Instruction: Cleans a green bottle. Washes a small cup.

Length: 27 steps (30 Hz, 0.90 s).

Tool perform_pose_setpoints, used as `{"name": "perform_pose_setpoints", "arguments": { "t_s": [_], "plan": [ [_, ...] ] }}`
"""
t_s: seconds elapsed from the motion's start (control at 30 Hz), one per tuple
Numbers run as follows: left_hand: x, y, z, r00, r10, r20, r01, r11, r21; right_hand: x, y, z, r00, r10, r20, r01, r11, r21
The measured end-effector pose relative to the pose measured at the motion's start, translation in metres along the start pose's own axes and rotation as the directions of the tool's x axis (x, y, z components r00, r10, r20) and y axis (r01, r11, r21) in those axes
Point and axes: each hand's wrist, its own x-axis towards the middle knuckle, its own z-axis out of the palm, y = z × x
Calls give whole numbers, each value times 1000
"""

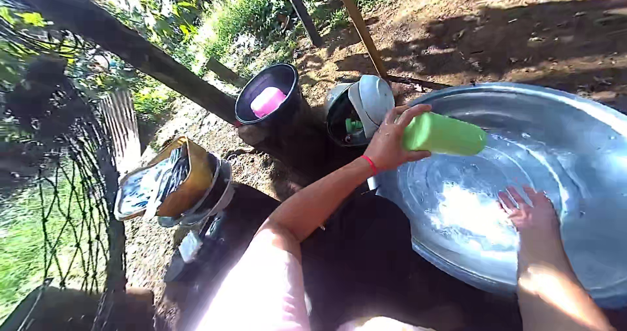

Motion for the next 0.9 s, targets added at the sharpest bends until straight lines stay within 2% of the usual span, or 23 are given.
{"name": "perform_pose_setpoints", "arguments": {
  "t_s": [0.07, 0.13, 0.2, 0.27, 0.33, 0.4, 0.47, 0.5, 0.57, 0.67, 0.73, 0.8, 0.9],
  "plan": [
    [-14, -3, -9, 997, -62, 39, 61, 998, 12, -9, -1, -5, 1000, -1, -19, -2, 989, -145],
    [-20, -2, -35, 988, -143, 53, 141, 989, 34, -17, -7, -7, 1000, 14, -23, -20, 952, -306],
    [-21, -12, -77, 979, -195, -49, 198, 979, 49, -14, -7, -10, 998, 23, -58, -45, 909, -414],
    [-22, -22, -136, 934, -244, -262, 265, 963, 48, -5, -5, -17, 997, -4, -76, -34, 872, -489],
    [-28, -33, -201, 824, -250, -509, 335, 939, 80, -1, -6, -20, 995, -14, -103, -44, 841, -539],
    [-29, -48, -263, 668, -219, -711, 438, 888, 138, -1, -12, -15, 990, -7, -139, -75, 815, -575],
    [-19, -72, -308, 547, -181, -817, 538, 824, 177, 9, -15, -14, 987, -19, -158, -84, 780, -620],
    [-11, -86, -322, 517, -177, -837, 587, 785, 197, 14, -15, -14, 987, -24, -158, -83, 765, -639],
    [8, -122, -337, 517, -182, -837, 657, 711, 251, 21, -16, -14, 987, -17, -158, -96, 731, -676],
    [34, -184, -342, 589, -232, -774, 685, 652, 326, 23, -19, -14, 989, 2, -148, -108, 698, -708],
    [50, -216, -341, 623, -339, -705, 718, 606, 343, 24, -23, -16, 988, -5, -156, -113, 666, -737],
    [68, -238, -338, 623, -406, -669, 740, 584, 334, 22, -29, -16, 986, -18, -165, -119, 614, -780],
    [94, -265, -335, 612, -416, -673, 747, 584, 318, 15, -36, -5, 982, -15, -187, -146, 569, -809]
  ]
}}
